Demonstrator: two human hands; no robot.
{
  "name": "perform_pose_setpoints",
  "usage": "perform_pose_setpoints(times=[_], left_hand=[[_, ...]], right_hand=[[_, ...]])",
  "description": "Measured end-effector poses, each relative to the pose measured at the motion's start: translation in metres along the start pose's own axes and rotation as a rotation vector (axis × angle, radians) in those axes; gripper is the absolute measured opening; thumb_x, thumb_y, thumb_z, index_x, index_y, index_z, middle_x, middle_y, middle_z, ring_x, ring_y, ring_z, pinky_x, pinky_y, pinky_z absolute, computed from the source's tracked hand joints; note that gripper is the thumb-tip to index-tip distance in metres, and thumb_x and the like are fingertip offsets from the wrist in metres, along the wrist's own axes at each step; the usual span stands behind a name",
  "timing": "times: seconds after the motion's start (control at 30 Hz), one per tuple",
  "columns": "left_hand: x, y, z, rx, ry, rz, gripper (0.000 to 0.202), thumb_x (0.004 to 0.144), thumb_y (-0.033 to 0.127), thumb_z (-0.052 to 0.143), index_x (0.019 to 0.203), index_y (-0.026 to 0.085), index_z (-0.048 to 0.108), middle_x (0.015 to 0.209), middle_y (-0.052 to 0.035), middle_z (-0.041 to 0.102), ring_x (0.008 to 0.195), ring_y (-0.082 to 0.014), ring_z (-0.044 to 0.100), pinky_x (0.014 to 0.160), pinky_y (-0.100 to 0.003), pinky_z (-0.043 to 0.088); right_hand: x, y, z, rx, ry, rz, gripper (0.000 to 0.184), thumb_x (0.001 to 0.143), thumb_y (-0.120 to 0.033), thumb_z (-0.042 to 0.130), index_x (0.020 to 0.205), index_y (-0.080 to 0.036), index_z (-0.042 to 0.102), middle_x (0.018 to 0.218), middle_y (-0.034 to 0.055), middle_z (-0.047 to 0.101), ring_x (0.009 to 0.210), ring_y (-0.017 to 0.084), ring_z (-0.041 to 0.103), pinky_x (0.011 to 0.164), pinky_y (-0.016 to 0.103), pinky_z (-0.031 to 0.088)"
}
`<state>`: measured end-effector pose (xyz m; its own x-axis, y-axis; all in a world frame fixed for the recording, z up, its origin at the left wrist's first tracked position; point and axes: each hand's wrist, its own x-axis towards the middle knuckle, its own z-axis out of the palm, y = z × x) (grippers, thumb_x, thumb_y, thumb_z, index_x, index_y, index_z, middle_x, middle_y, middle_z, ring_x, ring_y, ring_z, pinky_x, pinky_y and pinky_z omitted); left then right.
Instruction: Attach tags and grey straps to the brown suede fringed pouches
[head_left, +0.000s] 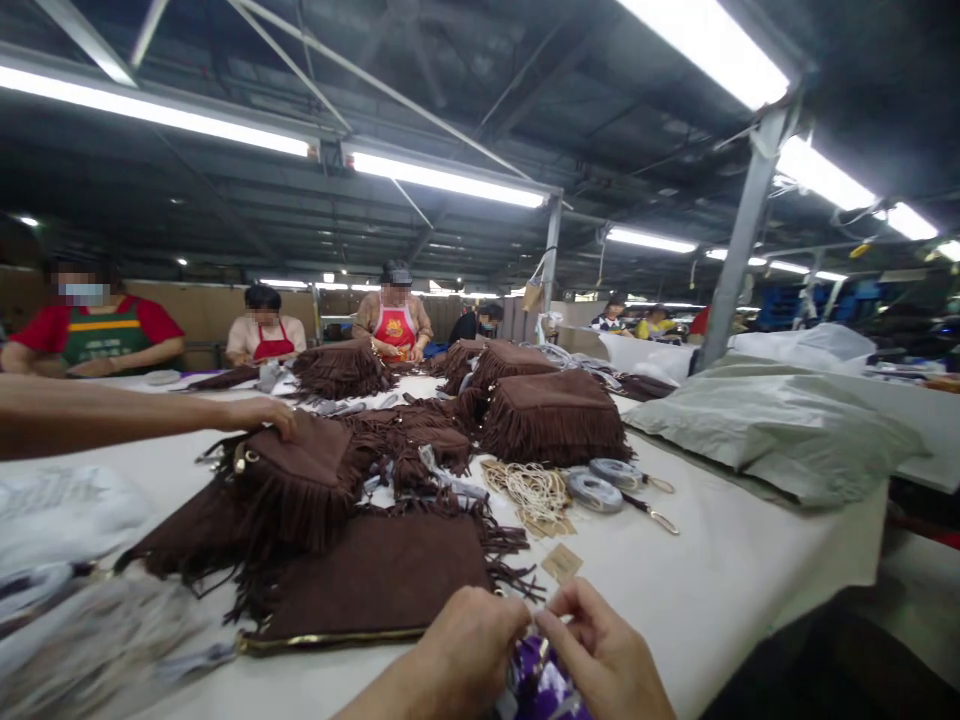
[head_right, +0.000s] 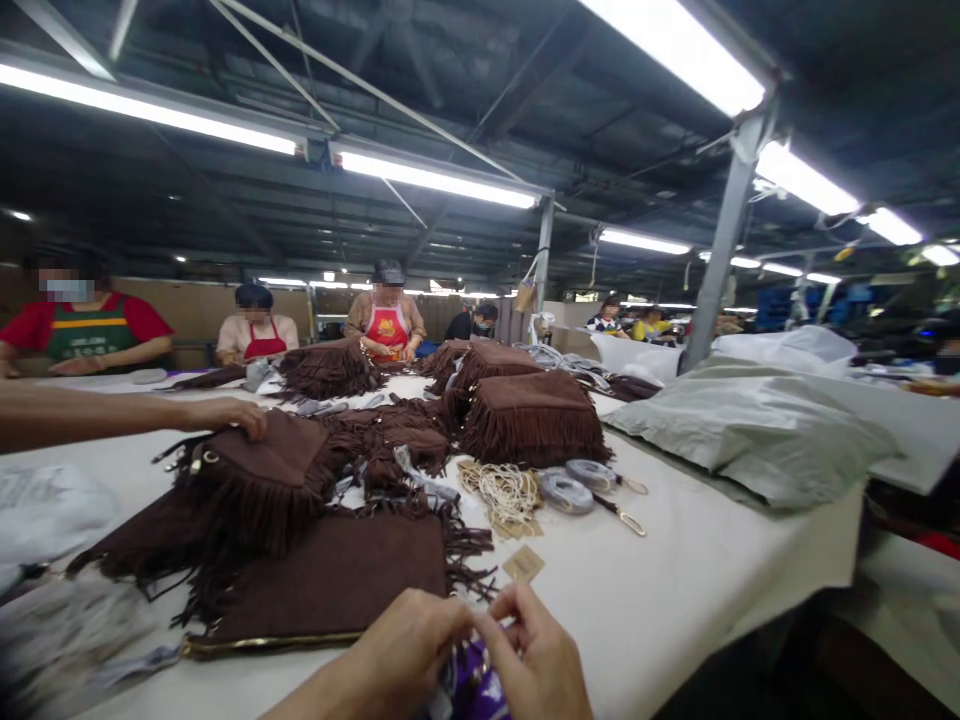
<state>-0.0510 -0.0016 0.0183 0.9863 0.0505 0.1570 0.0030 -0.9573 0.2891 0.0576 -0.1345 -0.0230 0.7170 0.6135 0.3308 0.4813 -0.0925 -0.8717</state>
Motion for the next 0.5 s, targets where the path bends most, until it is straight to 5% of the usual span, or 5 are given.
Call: perform_pose_setpoints(times=[0.1, 0.3, 0.5], left_hand=[[0.002, -0.004, 0.001, 0.097, -0.06, -0.019, 0.016, 0.085, 0.013, 0.052, 0.079, 0.019, 0.066, 0.078, -0.0079, 0.074, 0.074, -0.0244, 0.07, 0.058, -0.024, 0.043], [-0.002, -0.017, 0.006, -0.311, 0.071, 0.024, 0.027, 0.087, 0.008, 0.042, 0.089, 0.018, 0.067, 0.08, -0.0028, 0.071, 0.075, -0.0161, 0.066, 0.068, -0.02, 0.046], [-0.014, -0.008, -0.007, -0.283, -0.124, 0.129, 0.023, 0.079, 0.021, 0.06, 0.102, 0.022, 0.064, 0.101, -0.0021, 0.067, 0.094, -0.0197, 0.06, 0.084, -0.026, 0.045]], right_hand=[[-0.002, 0.005, 0.005, -0.03, -0.039, -0.017, 0.029, 0.084, -0.046, 0.055, 0.068, -0.023, 0.049, 0.053, -0.0065, 0.048, 0.05, 0.013, 0.047, 0.05, 0.024, 0.034], [-0.019, 0.02, 0.005, -0.006, -0.162, 0.052, 0.026, 0.087, -0.042, 0.054, 0.07, -0.023, 0.049, 0.058, -0.0044, 0.055, 0.054, 0.015, 0.054, 0.054, 0.024, 0.039], [-0.05, 0.035, -0.021, 0.176, -0.085, 0.165, 0.035, 0.083, -0.056, 0.058, 0.077, -0.021, 0.059, 0.066, -0.0012, 0.061, 0.062, 0.017, 0.058, 0.058, 0.024, 0.043]])
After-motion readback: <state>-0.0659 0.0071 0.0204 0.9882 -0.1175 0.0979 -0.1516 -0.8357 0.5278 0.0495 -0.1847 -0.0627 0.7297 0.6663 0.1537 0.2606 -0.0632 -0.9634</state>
